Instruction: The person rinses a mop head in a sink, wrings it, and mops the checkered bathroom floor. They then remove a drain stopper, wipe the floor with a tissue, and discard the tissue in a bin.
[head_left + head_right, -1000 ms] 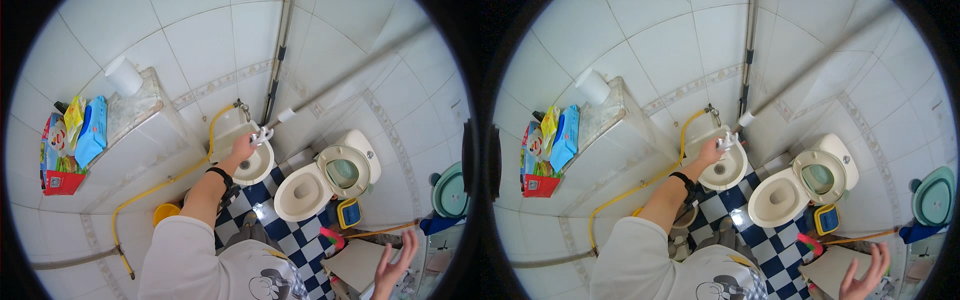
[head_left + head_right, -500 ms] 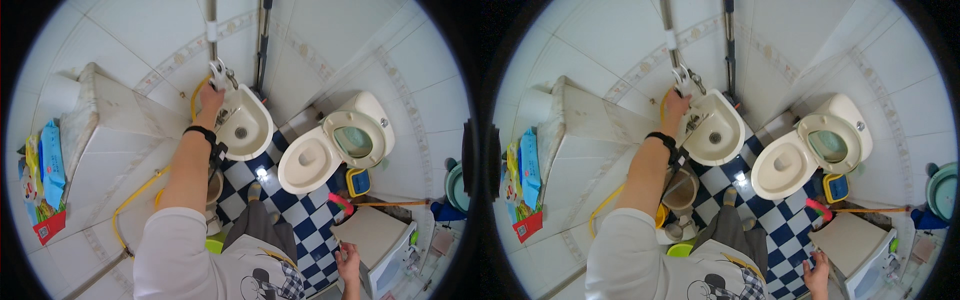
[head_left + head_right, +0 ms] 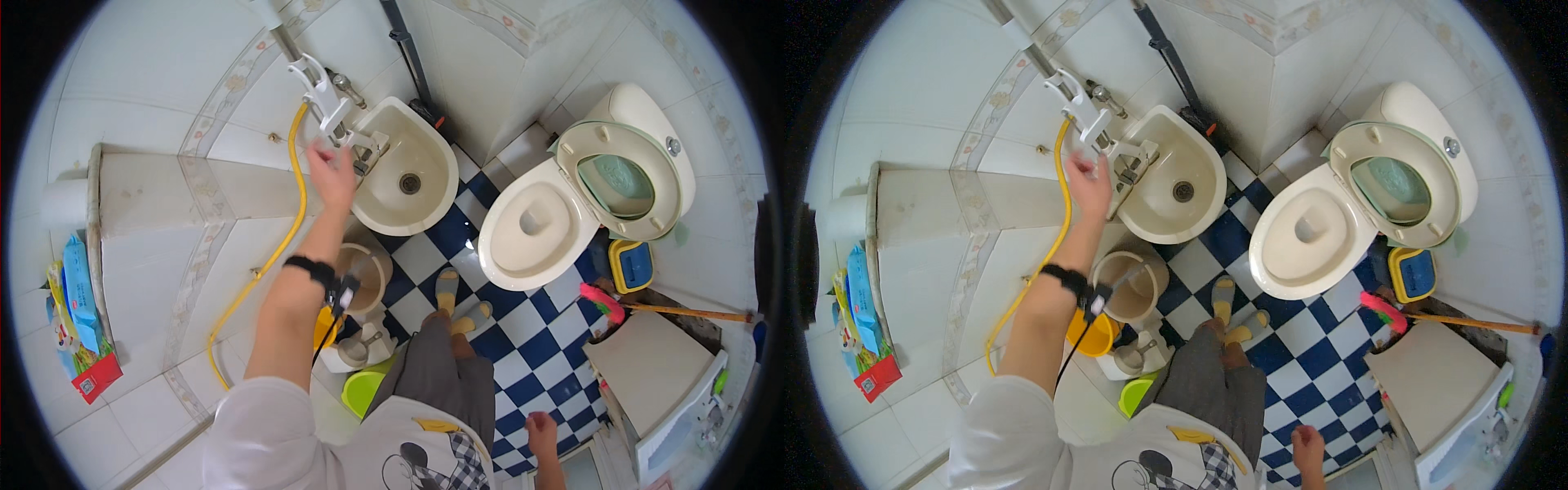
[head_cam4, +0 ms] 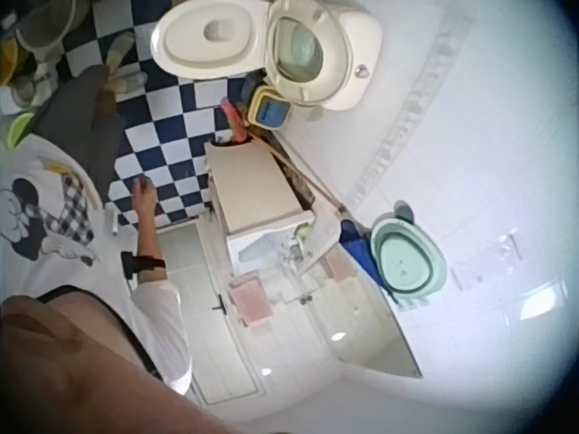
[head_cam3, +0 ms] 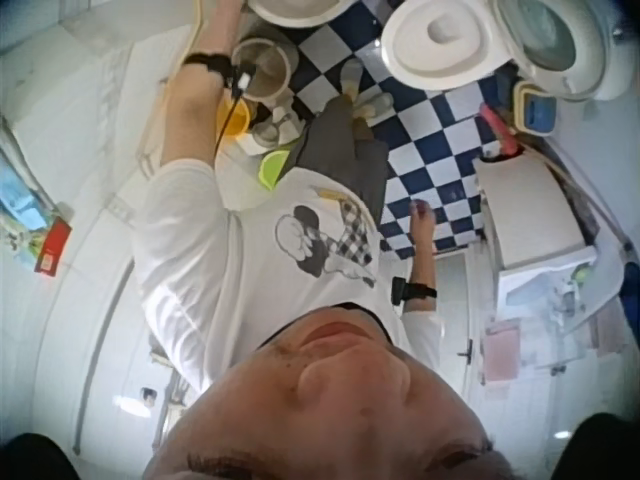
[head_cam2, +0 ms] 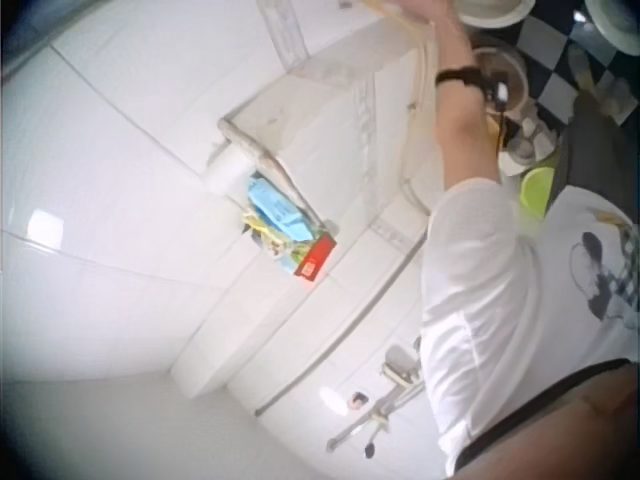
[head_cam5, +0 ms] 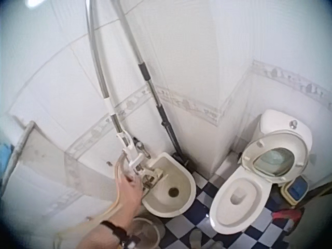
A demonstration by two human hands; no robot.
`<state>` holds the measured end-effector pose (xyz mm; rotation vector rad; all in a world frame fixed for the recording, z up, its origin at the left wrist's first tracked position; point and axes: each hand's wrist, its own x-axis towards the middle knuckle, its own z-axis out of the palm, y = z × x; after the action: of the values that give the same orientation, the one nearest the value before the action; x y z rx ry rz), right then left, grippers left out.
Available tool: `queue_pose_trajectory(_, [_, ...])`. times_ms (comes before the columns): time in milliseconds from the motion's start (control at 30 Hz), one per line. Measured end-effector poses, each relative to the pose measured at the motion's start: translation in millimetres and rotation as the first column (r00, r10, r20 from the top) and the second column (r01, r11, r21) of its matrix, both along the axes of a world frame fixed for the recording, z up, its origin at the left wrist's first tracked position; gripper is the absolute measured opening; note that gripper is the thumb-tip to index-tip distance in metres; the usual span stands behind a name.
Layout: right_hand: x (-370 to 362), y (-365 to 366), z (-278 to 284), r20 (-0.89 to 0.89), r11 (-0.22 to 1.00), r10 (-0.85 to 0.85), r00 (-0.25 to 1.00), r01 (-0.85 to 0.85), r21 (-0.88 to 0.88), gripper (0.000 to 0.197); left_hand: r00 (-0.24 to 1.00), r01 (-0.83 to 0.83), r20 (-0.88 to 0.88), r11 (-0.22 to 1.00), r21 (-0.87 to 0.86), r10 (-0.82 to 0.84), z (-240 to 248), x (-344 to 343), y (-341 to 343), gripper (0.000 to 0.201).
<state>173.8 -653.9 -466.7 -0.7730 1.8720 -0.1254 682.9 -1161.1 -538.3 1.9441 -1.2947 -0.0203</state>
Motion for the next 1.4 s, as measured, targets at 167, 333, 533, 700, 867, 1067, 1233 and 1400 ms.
queue_pose_trajectory(167, [-4,127,-77,0.188,0.936,-0.297,0.936,0.247,0.249,0.019,0.885,0.439,-0.263,0.496,0.749,-0.386,-87,-22,53,0.018])
queue_pose_trajectory(333, [13,268,-72,0.024,0.977,0.188,0.982,-0.189,0.102,0.030,0.835,0.319,-0.134,0.270,0.908,-0.534,-195,-20,-5,0.019])
queue_pose_trajectory(533, [96,340,-61,-0.191,0.257,-0.774,0.603,0.576,0.776,0.028,0.724,0.233,-0.047,0.180,0.956,-0.688,-322,-5,-58,0.014])
queue_pose_trajectory(700, [136,313,-75,-0.317,0.055,-0.775,0.547,0.558,0.828,0.034,0.621,0.227,-0.082,0.079,0.971,-0.780,-388,9,-82,0.013])
queue_pose_trajectory(867, [151,284,-87,-0.324,0.037,-0.773,0.546,0.549,0.835,0.034,0.585,0.237,-0.094,0.059,0.970,-0.806,-421,6,-90,0.013])
queue_pose_trajectory(1067, [160,272,-101,-0.328,0.031,-0.769,0.549,0.545,0.838,0.036,0.561,0.255,-0.067,0.096,0.962,-0.825,-448,5,-90,0.009])
queue_pose_trajectory(1233, [164,266,-113,-0.325,0.043,-0.772,0.546,0.556,0.830,0.036,0.528,0.178,-0.027,0.079,0.981,-0.849,-463,1,-90,0.013])
queue_pose_trajectory(1400, [175,260,-120,-0.326,0.034,-0.777,0.539,0.552,0.833,0.037,0.453,0.169,0.026,0.114,0.979,-0.891,-470,6,-87,0.009])
